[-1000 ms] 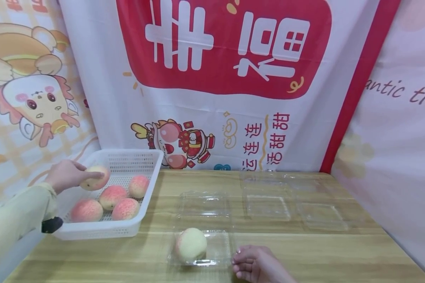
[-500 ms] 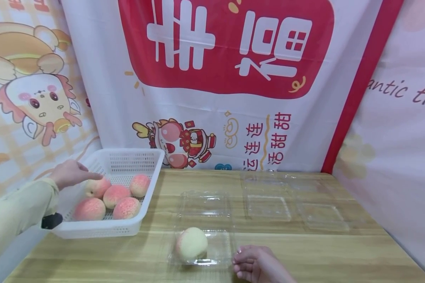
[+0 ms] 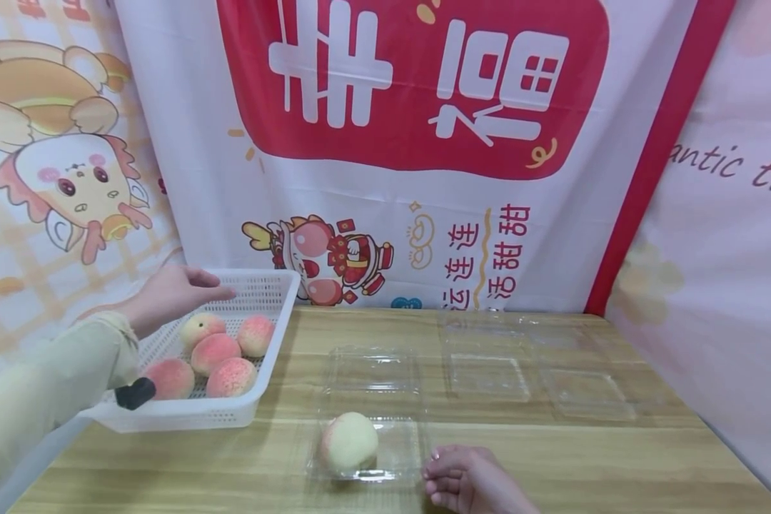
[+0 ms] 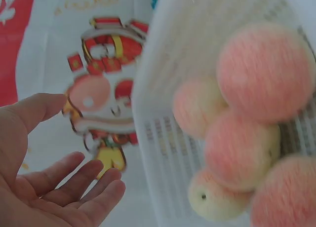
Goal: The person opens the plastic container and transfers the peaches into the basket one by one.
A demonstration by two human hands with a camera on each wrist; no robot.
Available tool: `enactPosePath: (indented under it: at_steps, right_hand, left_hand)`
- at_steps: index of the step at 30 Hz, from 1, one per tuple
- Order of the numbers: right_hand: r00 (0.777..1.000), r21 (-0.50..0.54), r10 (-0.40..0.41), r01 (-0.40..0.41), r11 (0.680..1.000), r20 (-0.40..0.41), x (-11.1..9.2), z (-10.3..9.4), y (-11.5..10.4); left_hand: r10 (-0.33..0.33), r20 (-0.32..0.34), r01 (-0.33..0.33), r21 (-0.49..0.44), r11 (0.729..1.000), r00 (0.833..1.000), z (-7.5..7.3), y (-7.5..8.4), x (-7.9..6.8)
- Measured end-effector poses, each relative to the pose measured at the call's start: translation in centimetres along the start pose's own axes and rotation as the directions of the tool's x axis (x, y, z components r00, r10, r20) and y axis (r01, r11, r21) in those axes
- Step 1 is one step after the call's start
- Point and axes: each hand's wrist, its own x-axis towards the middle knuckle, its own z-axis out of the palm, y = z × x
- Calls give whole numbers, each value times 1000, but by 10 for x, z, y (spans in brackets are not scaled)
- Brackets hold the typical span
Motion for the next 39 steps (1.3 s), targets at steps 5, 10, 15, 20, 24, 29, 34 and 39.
enactPosePath:
  at_steps: [5, 10, 15, 20, 24, 29, 34, 39]
  right_hand:
    - [1000, 4, -2, 2, 1000, -9, 0, 0, 1]
    - [1000, 13, 3, -3, 1000, -12, 0, 0, 0]
    - [1000, 16, 13, -12, 1000, -9, 1, 0, 0]
    - [1000, 15, 3, -3, 1000, -15, 0, 0, 0]
    - [1000, 18, -1, 2, 1000, -20, 1, 0, 0]
    - [1000, 17, 5, -4, 1000, -29, 2, 1, 0]
    - [999, 18, 13, -13, 1000, -43, 2, 1, -1]
    - [999, 21, 17, -16, 1000, -45, 2, 2, -1]
  left_hand:
    - [69, -31, -71, -86, 994, 997, 25, 37, -15]
    - [127, -28, -130, -188, 974, 992, 50, 64, -38]
    - [191, -32, -192, -281, 940, 981, 68, 83, -61]
    - [242, -25, -234, -365, 901, 970, 92, 90, -82]
    - [244, 3, -225, -376, 899, 970, 120, 86, -94]
    - [279, 8, -255, -383, 888, 960, 156, 80, -104]
    - [365, 46, -314, -418, 853, 930, 184, 73, -106]
    - [401, 63, -334, -444, 831, 914, 200, 70, -101]
